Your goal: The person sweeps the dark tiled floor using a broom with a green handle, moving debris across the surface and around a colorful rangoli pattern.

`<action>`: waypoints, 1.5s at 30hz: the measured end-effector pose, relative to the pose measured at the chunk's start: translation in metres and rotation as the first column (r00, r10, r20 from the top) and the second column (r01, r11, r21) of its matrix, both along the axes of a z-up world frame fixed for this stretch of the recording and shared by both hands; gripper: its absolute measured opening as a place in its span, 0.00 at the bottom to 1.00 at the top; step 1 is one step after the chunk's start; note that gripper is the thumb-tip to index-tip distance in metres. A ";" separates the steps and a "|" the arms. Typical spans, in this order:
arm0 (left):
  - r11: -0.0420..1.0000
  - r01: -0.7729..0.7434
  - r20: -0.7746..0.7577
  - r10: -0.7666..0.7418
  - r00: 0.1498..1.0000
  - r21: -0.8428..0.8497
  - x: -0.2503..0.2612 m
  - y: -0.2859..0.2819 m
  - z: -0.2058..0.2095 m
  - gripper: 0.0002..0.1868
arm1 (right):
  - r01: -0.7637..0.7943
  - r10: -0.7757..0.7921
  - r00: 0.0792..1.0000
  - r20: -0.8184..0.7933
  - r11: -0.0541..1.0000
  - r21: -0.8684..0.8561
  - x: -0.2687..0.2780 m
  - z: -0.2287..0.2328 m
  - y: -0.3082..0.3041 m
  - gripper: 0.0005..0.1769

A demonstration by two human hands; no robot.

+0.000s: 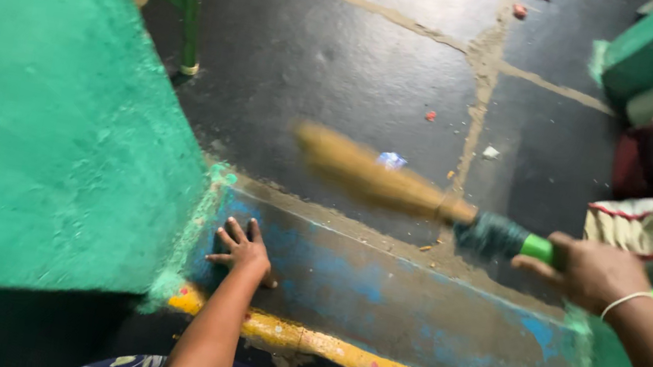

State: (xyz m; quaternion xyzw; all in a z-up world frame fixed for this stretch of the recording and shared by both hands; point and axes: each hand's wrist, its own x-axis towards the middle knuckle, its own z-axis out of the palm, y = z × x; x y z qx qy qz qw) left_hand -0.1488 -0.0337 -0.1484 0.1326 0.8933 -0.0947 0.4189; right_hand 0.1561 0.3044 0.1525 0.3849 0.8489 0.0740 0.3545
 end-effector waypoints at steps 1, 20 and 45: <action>0.998 0.062 -0.068 -0.062 0.996 0.000 -0.004 0.006 -0.008 0.82 | 0.021 -0.021 1.000 0.000 1.000 0.003 0.008 -0.002 -0.007 0.39; 0.989 0.144 -0.026 -0.144 0.989 0.009 -0.001 0.012 0.019 0.86 | -0.033 0.063 0.983 -0.170 0.984 0.174 0.021 -0.018 0.023 0.39; 0.980 0.195 -0.049 -0.196 0.979 -0.025 0.001 0.014 0.008 0.88 | -0.123 0.187 0.978 -0.092 0.875 0.468 0.060 0.009 0.017 0.37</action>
